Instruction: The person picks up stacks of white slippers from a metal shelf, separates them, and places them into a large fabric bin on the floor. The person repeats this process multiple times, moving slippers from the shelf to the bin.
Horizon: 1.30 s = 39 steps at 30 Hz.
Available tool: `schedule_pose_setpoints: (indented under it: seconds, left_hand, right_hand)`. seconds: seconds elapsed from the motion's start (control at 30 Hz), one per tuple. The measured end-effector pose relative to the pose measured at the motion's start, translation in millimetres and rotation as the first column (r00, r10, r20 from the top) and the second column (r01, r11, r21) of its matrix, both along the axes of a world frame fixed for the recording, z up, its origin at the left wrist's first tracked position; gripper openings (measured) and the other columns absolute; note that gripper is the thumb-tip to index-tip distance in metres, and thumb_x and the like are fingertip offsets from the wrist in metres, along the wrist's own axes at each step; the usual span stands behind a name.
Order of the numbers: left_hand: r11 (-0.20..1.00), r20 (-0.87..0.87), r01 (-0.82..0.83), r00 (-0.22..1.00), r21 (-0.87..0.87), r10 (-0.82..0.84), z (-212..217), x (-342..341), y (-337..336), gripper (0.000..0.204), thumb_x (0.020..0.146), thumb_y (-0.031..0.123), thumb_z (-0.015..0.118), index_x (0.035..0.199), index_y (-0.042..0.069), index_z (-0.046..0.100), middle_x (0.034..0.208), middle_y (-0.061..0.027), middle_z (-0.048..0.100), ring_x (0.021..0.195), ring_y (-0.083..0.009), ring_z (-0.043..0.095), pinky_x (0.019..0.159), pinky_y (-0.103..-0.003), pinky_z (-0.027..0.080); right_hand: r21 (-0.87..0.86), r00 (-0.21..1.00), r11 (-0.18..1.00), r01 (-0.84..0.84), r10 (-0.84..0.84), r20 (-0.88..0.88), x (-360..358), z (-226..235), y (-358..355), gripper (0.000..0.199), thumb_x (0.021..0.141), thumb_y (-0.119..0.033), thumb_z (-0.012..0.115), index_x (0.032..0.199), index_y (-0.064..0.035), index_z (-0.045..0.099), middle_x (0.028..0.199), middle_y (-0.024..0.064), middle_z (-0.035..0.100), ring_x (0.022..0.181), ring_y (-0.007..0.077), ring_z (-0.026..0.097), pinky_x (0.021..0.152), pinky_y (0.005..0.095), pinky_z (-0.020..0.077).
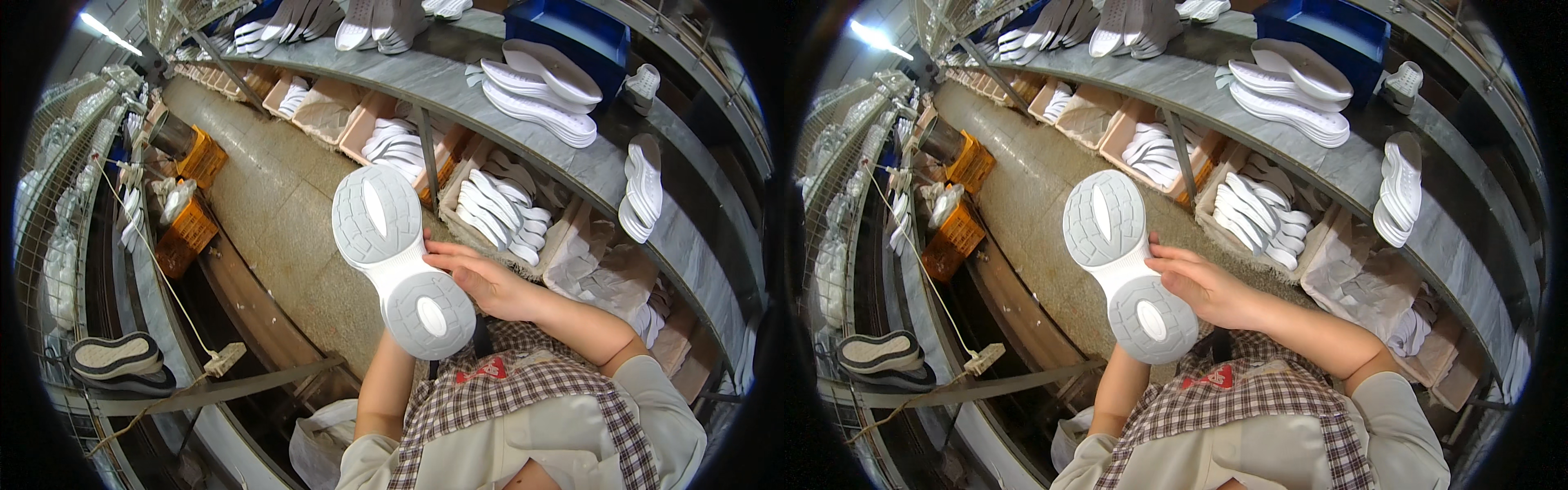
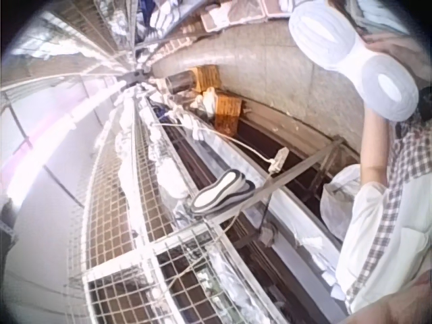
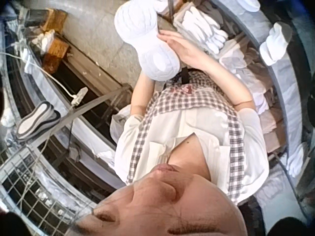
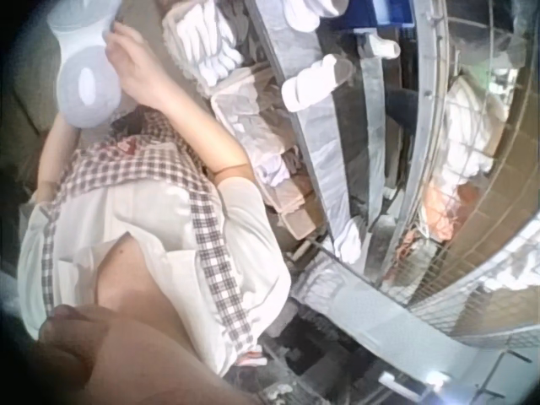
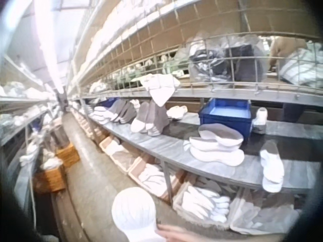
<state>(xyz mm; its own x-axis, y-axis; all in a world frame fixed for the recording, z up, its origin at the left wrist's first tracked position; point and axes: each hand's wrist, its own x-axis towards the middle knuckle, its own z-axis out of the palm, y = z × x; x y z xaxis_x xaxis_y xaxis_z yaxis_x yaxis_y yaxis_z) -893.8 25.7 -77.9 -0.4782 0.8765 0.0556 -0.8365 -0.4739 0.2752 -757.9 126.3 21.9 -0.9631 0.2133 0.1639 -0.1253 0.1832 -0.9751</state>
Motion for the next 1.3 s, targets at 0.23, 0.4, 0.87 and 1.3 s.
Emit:
schedule_pose_setpoints:
  seconds: [0.23, 0.4, 0.87, 1.3]
  left_hand:
    - [0.962, 0.027, 0.04, 0.999, -0.269, -0.034, -6.7, -8.9, 17.1, 0.058, 0.096, 0.045, 0.034, 0.137, 0.003, 0.03, 0.131, -0.017, 0.044, 0.116, -0.0302, 0.048, 0.094, -0.041, 0.045]
    - [0.875, -0.83, -0.412, 0.558, -0.254, 0.022, 62.4, 59.0, 51.4, 0.07, 0.088, 0.022, 0.058, 0.142, 0.001, 0.019, 0.14, -0.0198, 0.031, 0.129, -0.0303, 0.033, 0.106, -0.041, 0.029]
    - [0.848, -0.824, 0.105, 0.201, -0.52, -0.53, 53.9, 93.4, 98.0, 0.056, 0.084, 0.011, 0.064, 0.133, 0.0, 0.038, 0.125, -0.0163, 0.051, 0.111, -0.0254, 0.054, 0.091, -0.036, 0.044]
    - [0.732, -0.744, 0.145, -0.198, -0.666, -0.638, 4.4, 99.5, 122.1, 0.059, 0.083, 0.017, 0.069, 0.134, 0.008, 0.041, 0.127, -0.0156, 0.05, 0.109, -0.0247, 0.056, 0.082, -0.034, 0.049]
  right_hand:
    - [0.402, 0.938, 0.897, 0.183, -0.282, 0.201, 15.0, 1.3, 7.1, 0.082, 0.084, -0.049, 0.058, 0.141, 0.0, 0.024, 0.138, 0.027, 0.035, 0.13, 0.0383, 0.033, 0.106, 0.0418, 0.0308]
    - [0.329, 0.798, 0.773, 0.542, -0.597, 0.087, 41.3, -8.4, 15.4, 0.119, 0.069, -0.052, 0.072, 0.141, 0.0071, -0.001, 0.134, 0.0355, 0.032, 0.129, 0.0463, 0.03, 0.108, 0.0458, 0.0266]
    - [-0.671, 0.278, 0.051, 0.74, -0.931, 0.236, 336.8, 25.9, 166.1, 0.064, 0.088, -0.053, 0.038, 0.12, 0.0003, 0.052, 0.101, 0.0162, 0.065, 0.084, 0.0265, 0.067, 0.076, 0.0388, 0.0561]
    - [0.086, -0.155, -0.13, 0.988, -0.871, 0.466, 403.1, -51.0, 280.2, 0.055, 0.087, -0.043, 0.05, 0.118, 0.0021, 0.055, 0.113, 0.0142, 0.062, 0.106, 0.0239, 0.059, 0.09, 0.0359, 0.0462]
